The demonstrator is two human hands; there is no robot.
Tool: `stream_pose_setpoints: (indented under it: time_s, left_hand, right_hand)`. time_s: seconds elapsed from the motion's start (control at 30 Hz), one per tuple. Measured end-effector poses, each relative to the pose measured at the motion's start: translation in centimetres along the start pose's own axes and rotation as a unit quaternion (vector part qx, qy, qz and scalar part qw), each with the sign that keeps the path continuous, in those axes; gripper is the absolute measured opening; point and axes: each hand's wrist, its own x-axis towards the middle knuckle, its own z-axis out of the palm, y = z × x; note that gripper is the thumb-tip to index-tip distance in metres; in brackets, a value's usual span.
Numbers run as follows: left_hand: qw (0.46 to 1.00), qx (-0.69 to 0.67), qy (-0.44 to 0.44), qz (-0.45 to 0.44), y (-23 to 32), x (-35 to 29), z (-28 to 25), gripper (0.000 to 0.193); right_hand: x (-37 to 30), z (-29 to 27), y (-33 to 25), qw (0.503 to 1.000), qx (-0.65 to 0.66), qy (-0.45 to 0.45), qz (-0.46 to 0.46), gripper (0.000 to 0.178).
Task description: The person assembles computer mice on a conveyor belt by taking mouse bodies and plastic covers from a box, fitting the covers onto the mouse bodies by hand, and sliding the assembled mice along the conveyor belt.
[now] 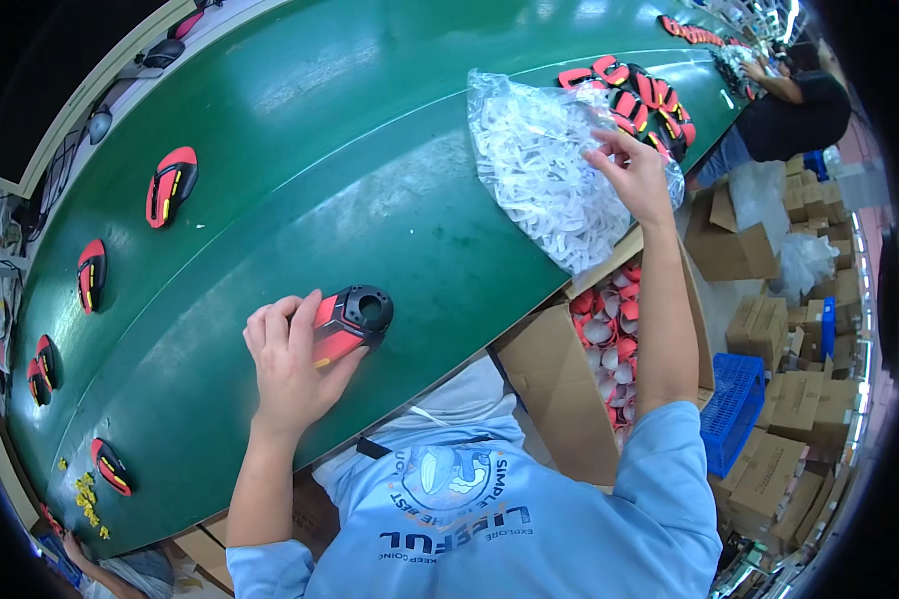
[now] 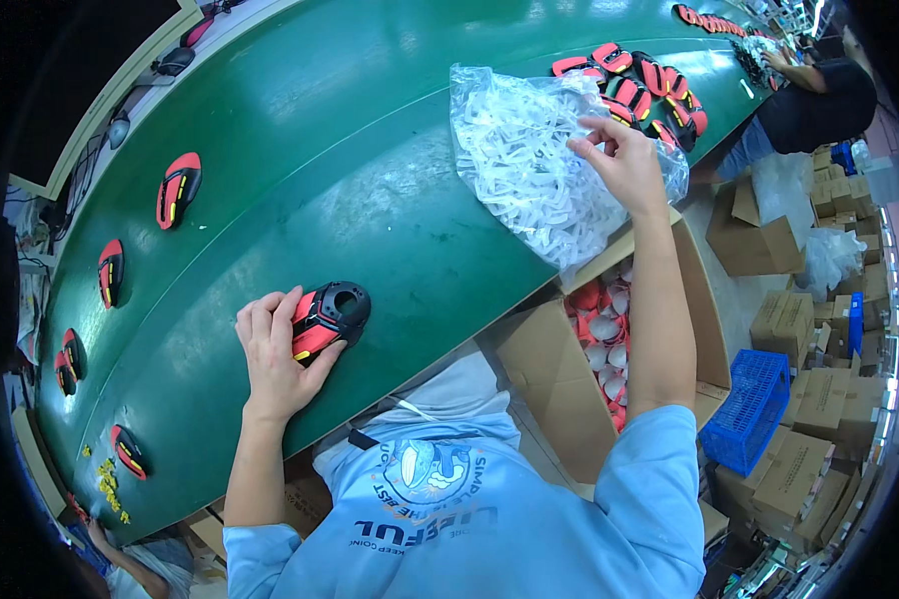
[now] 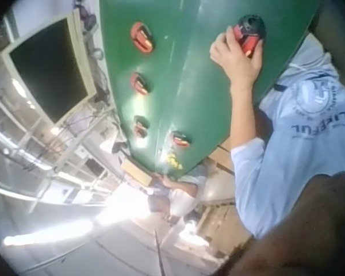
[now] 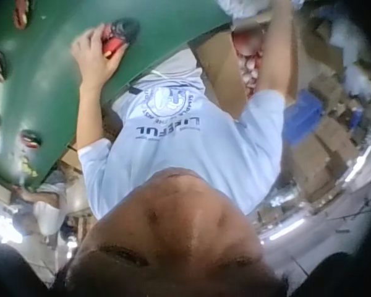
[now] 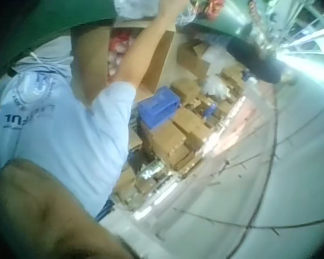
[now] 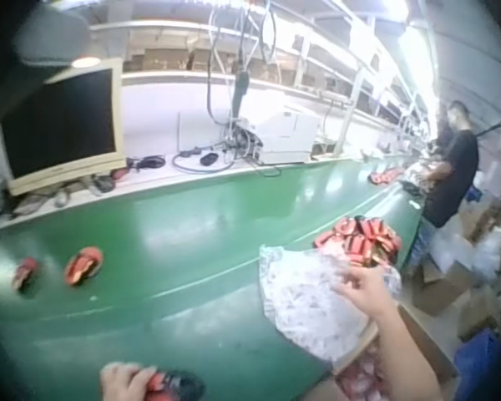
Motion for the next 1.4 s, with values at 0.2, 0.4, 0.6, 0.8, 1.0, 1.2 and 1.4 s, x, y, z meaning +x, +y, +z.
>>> stream_pose_setpoints:
  time_s: [0.2, 0.4, 0.6, 0.8, 1.0, 1.2, 1.4]
  left_hand:
    - [1.000, -0.013, -0.007, 0.008, 0.6, 1.1, 0.0, 0.075]
    - [1.000, -0.013, 0.007, -0.013, 1.0, 0.4, 0.8, 0.077]
    - [0.999, -0.028, 0.005, -0.018, 0.7, 0.1, 0.7, 0.077]
    - [0.999, -0.036, 0.016, 0.017, 1.0, 0.2, 0.8, 0.079]
    - [0.977, -0.132, 0.096, 0.140, 1.7, 1.6, -1.3, 0.050]
    - [0.970, -0.172, 0.145, 0.091, 2.8, 1.1, 0.0, 0.027]
    - [0.994, -0.061, 0.043, 0.083, 2.7, 1.7, -2.1, 0.055]
  right_hand:
    - [-2.3, -0.3, -7.2, 0.920, 0.387, 0.026, -0.061, 0.009]
    - [-8.3, 6.9, -18.6, 0.908, 0.230, -0.185, -0.297, 0.022]
    - [-8.8, 10.1, -19.1, 0.925, 0.224, -0.237, -0.197, 0.012]
    - [-11.0, 11.6, -17.5, 0.716, 0.585, -0.339, 0.175, 0.011]
    - [-14.2, 10.4, -20.2, 0.611, 0.655, -0.374, 0.240, 0.012]
    - [-16.4, 12.5, -20.4, 0.772, 0.590, -0.237, -0.004, 0.029]
    - [-15.1, 12.3, -18.6, 0.774, 0.611, -0.166, 0.026, 0.018]
